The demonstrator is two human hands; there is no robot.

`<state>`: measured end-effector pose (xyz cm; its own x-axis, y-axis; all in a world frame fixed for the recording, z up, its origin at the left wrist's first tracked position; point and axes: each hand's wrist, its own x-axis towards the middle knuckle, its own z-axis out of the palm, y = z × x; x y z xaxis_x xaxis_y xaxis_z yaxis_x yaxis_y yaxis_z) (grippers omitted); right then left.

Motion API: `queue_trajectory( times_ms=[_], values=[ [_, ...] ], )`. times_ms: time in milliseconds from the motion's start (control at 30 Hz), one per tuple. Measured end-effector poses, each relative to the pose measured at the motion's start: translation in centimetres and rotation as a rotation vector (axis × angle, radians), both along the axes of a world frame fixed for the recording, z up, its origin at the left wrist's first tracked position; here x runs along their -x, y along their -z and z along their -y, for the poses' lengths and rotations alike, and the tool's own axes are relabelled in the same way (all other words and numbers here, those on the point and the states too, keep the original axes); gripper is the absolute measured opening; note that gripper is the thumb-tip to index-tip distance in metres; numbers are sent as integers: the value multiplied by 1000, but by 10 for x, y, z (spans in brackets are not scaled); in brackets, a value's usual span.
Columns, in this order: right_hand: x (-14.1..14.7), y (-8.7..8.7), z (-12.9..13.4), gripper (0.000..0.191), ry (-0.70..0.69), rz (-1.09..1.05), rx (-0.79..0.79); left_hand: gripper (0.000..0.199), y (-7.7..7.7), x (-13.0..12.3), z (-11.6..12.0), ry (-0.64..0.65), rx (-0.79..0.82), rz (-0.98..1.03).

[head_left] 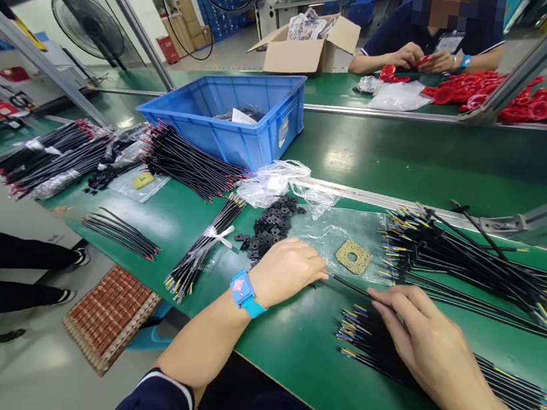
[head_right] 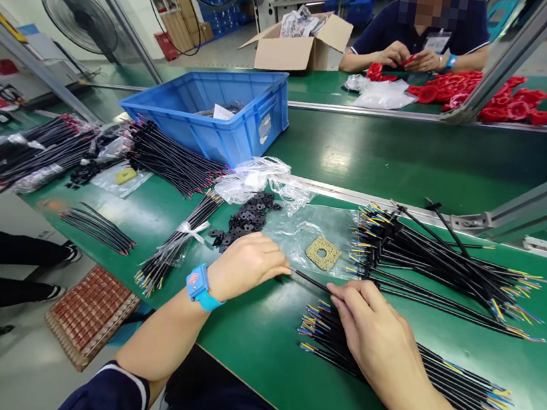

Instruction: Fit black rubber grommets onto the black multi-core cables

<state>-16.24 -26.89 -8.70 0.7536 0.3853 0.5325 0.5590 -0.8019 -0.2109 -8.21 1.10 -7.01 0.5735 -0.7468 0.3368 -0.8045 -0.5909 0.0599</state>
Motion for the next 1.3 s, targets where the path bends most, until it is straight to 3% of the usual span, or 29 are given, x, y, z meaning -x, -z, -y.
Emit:
queue_trajectory(
  times_ms=[100,200,300,400,600,833,933,1067,1167,1300],
  values=[
    [-5,4,6,22,100,49,72,34,-6,-6,-10,-103,-22,-84],
    [-9,8,11,23,143,75,130,25,-9,-8,-12,-3,-7,-301],
    [-11,11,12,24,128,79,219,29,-5,-5,-5,92,-99,-440],
    [-10,14,11,29,135,78,287,13,1,-1,4,81,-199,-482],
    [-9,14,13,34,184,119,390,12,-1,2,13,-10,-208,-434],
    [-7,13,15,39,213,161,475,13,-1,8,6,95,-251,-498],
    [-6,11,14,41,207,163,427,20,-3,10,0,57,-262,-511],
    [-4,-2,12,38,100,45,165,18,-8,7,1,-11,-285,-509],
    [1,-16,9,37,23,-4,18,9,-11,3,3,-54,-91,-599],
    [10,-25,6,53,-4,32,-10,26,-11,2,8,-44,703,-1008]
  ],
)
